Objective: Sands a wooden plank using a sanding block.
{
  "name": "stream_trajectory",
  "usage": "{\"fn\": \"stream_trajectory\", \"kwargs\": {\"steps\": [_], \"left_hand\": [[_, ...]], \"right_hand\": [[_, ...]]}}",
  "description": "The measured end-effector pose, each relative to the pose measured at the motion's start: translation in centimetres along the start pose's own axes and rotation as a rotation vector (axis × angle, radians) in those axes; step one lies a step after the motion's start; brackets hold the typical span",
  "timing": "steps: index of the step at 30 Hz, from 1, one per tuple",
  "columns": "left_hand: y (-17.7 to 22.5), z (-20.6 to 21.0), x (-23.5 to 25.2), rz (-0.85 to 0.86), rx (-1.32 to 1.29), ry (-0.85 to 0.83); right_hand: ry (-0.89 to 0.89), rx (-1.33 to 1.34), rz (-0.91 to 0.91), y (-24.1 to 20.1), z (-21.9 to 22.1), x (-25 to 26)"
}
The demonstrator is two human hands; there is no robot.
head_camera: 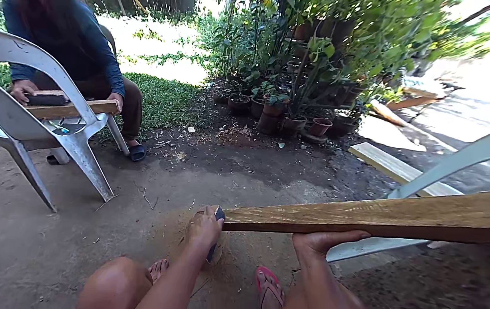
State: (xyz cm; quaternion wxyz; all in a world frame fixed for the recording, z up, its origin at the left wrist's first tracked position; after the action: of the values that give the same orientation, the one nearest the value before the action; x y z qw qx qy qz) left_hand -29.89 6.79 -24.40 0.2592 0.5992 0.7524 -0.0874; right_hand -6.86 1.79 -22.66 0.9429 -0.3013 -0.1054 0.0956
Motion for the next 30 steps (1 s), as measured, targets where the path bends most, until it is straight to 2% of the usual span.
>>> {"fn": "stream_trajectory", "kwargs": {"steps": [3, 10, 12, 17, 20, 26, 28, 30], "left_hand": [[0.9, -0.3, -1.8, 0.026, -0.002, -0.034], [-2.3, 1.9, 6.5, -0.082, -0.092, 0.032], [-2.0, 1.5, 5.4, -0.075, -0.073, 0.036], [1.3, -0.2, -2.4, 0.100, -0.027, -0.022], [0.7, 0.5, -0.9, 0.073, -0.072, -0.007], [-4.7, 2.8, 7.4, -0.175, -0.189, 0.019], [-4.3, 2.4, 6.7, -0.171, -0.172, 0.024], [-2.7, 1.7, 3.5, -0.043, -0.176, 0.014]], "right_hand": [[0.023, 0.011, -0.018, -0.1, 0.1, 0.0], [0.004, -0.007, 0.005, -0.1, 0.0, -0.1], [-0.010, -0.008, 0.015, -0.1, -0.1, 0.1], [0.012, -0.013, 0.018, 0.0, -0.2, -0.1], [0.017, 0.004, 0.007, -0.2, 0.2, -0.3], [-0.054, -0.001, 0.016, -0.7, -0.2, -0.7], [-0.058, -0.025, 0.025, -0.8, -0.3, -0.7], [-0.050, -0.031, 0.031, -0.8, -0.3, -0.8]]}}
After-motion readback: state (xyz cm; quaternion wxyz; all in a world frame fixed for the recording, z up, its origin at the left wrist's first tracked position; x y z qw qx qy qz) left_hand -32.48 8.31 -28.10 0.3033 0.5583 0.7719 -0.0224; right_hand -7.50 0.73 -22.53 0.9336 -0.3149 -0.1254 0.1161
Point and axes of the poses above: each hand's wrist, its own x-axis towards the middle knuckle, its own z-axis out of the palm, y = z × x, the point moved 1 cm from there along x, towards the middle knuckle, and after that the axes turned 10 degrees about -z, right-handed, at the moved point
